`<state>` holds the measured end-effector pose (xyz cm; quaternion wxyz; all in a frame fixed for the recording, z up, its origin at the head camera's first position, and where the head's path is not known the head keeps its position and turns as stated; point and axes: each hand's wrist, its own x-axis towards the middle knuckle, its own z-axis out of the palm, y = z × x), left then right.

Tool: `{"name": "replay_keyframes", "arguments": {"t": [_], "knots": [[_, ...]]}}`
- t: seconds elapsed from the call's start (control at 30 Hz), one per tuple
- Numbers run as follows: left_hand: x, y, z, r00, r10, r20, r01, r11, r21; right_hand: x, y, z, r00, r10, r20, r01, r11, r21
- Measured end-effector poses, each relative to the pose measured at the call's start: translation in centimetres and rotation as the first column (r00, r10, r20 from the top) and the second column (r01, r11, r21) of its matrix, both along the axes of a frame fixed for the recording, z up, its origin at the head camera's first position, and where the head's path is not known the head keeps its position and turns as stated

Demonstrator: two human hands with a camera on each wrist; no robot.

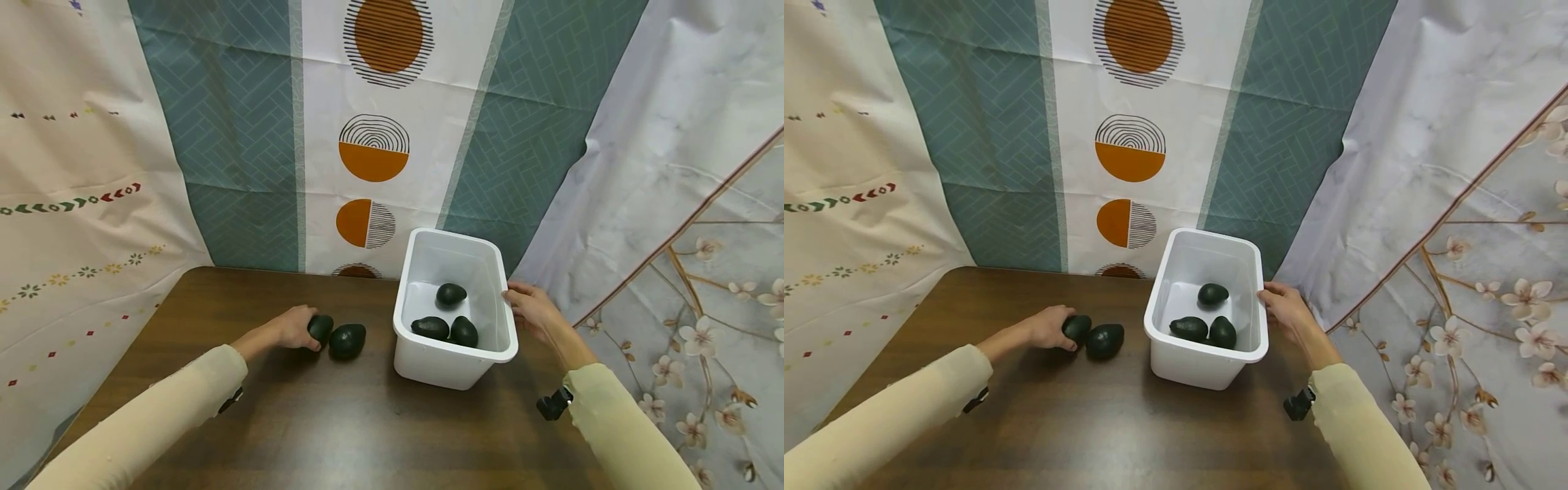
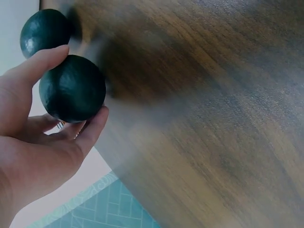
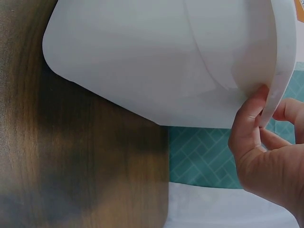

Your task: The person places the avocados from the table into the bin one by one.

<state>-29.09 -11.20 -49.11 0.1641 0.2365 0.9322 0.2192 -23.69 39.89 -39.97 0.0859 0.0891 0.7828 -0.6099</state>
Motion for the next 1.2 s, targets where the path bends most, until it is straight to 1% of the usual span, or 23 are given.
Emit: {"name": "replay_keyframes", "arguments": {"t": [0.1, 0.23, 0.4, 0.47, 0.73, 0.93, 1.07, 1.2], "knots": [[-0.2, 0.1, -0.1, 1.0, 0.007, -0.022, -0.006, 0.999, 0.033, 0.0, -0.1, 0.0, 1.0, -0.002, -0.002, 0.002, 1.0, 0.009], [-0.6, 0.4, 0.1, 0.998, 0.003, -0.061, 0.001, 0.998, 0.07, 0.0, 0.0, -0.1, 1.0, 0.001, -0.005, 0.0, 1.0, 0.012], [-1.0, 1.0, 0.4, 0.996, -0.004, -0.094, 0.012, 0.996, 0.086, 0.0, 0.0, -0.3, 1.0, -0.003, -0.007, 0.003, 1.0, -0.001], [-1.0, 1.3, 0.5, 0.995, -0.006, -0.095, 0.014, 0.996, 0.087, 0.0, 0.0, -0.3, 1.0, -0.003, -0.009, 0.003, 1.0, -0.006], [-1.2, 2.1, 1.7, 0.995, -0.03, -0.099, 0.041, 0.992, 0.116, 0.1, 0.0, -0.1, 1.0, 0.009, -0.014, -0.009, 1.0, 0.005], [-1.6, 2.3, 2.3, 0.993, -0.03, -0.113, 0.044, 0.991, 0.125, 0.1, -0.2, 0.1, 1.0, 0.016, -0.014, -0.016, 1.0, 0.009], [-1.5, 2.5, 3.1, 0.991, -0.036, -0.126, 0.053, 0.989, 0.135, 0.2, -0.3, 0.3, 1.0, 0.011, -0.01, -0.011, 1.0, 0.013], [-1.3, 3.0, 3.7, 0.992, -0.042, -0.12, 0.058, 0.989, 0.133, 0.2, -0.3, 0.1, 1.0, 0.005, -0.007, -0.005, 1.0, 0.009]]}}
